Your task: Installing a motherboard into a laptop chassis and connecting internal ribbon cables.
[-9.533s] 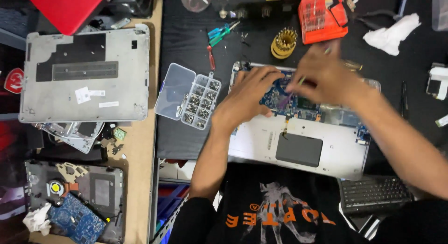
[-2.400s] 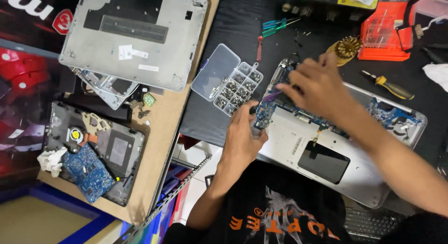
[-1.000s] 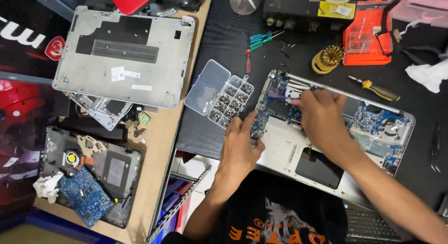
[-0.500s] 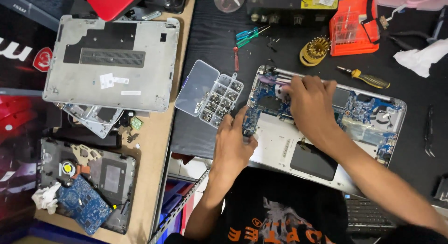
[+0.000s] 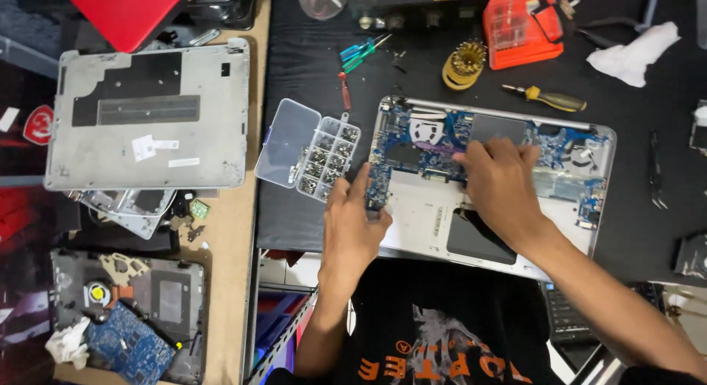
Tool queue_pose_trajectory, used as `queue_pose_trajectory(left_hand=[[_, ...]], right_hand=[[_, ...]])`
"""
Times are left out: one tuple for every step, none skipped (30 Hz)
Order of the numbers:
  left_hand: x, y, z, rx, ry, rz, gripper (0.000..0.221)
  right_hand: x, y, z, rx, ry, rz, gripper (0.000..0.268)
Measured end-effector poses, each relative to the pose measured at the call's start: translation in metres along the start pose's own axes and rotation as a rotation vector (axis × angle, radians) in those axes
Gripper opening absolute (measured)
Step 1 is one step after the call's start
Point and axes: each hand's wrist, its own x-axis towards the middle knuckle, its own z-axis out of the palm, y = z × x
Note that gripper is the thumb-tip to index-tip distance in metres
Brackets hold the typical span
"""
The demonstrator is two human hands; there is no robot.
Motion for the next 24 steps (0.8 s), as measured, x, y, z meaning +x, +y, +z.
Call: queue_pose_trajectory(left_hand=[[0.001,0.002,-0.002,0.001,-0.006,0.009,0.077],[0.001,0.004,-0.004,-0.004,-0.014,-0.012,0.076],[0.002,0.005,-0.006,-0.008,-0.021,-0.032,0.076],[0.000,0.006,-0.008,-0.006,-0.026,-0.022,0.076],[0.000,0.008,-0.010,-0.009,-0.028,-0.024,0.076],[-0.001,0.009,-0.011,-0.012,-0.029,-0.027,0.077],[-0.001,0.009,-0.011,-0.010,-0.039,-0.017,0.077],[0.000,0.009,-0.011,-0.001,-0.027,-0.010,0.077],[0.001,0.009,-0.010,0.007,-0.013,-0.001,0.076],[0.001,0.007,-0.009,0.007,-0.020,0.010,0.076],[0.001,0.005,-0.009,0.009,-0.016,0.017,0.076],[0.002,0.004,-0.008,0.010,-0.012,0.024,0.076],[0.003,0.006,-0.011,0.010,-0.023,0.035,0.076],[0.004,0.008,-0.014,-0.015,-0.099,-0.005,0.069],[0.006,0.011,-0.016,-0.039,-0.174,-0.043,0.062],[0.007,0.014,-0.019,-0.039,-0.182,-0.030,0.062],[0.007,0.018,-0.021,-0.037,-0.199,-0.072,0.061],[0.007,0.022,-0.023,-0.035,-0.216,-0.114,0.061],[0.008,0.021,-0.023,-0.036,-0.222,-0.106,0.061],[0.009,0.021,-0.022,-0.061,-0.214,-0.107,0.063],[0.008,0.020,-0.021,-0.085,-0.205,-0.113,0.066],[0.007,0.022,-0.022,-0.085,-0.209,-0.110,0.066],[0.007,0.024,-0.023,-0.087,-0.212,-0.110,0.069],[0.007,0.026,-0.024,-0.090,-0.215,-0.111,0.071]], right_hand=[[-0.003,-0.002,-0.008,-0.005,0.002,0.009,0.032],[-0.006,-0.004,-0.016,0.009,0.006,0.027,0.032],[-0.009,-0.007,-0.024,0.025,0.012,0.045,0.032],[-0.018,-0.008,-0.025,0.020,0.016,0.054,0.032],[-0.025,-0.008,-0.026,0.064,0.009,0.074,0.030],[-0.033,-0.009,-0.026,0.109,0.003,0.094,0.028],[-0.040,-0.004,-0.026,0.103,0.005,0.106,0.028],[-0.047,0.000,-0.026,0.094,0.033,0.130,0.026],[-0.053,0.006,-0.027,0.083,0.062,0.152,0.025],[-0.058,0.009,-0.033,0.076,0.066,0.162,0.025],[-0.065,0.012,-0.039,0.113,0.078,0.215,0.022],[-0.071,0.015,-0.046,0.151,0.092,0.268,0.021],[-0.077,0.018,-0.053,0.141,0.095,0.280,0.021],[-0.084,0.021,-0.061,0.155,0.063,0.343,0.019],[-0.089,0.025,-0.068,0.168,0.035,0.404,0.021],[-0.093,0.027,-0.072,0.159,0.041,0.415,0.021],[-0.097,0.030,-0.077,0.151,0.073,0.468,0.020],[-0.102,0.033,-0.082,0.142,0.105,0.520,0.021],[-0.106,0.035,-0.083,0.135,0.108,0.526,0.021],[-0.110,0.038,-0.084,0.117,0.166,0.542,0.022],[-0.114,0.040,-0.084,0.102,0.220,0.556,0.023],[-0.117,0.042,-0.085,0.098,0.221,0.560,0.023],[-0.120,0.044,-0.084,0.115,0.247,0.580,0.028],[-0.122,0.046,-0.083,0.131,0.273,0.601,0.034]])
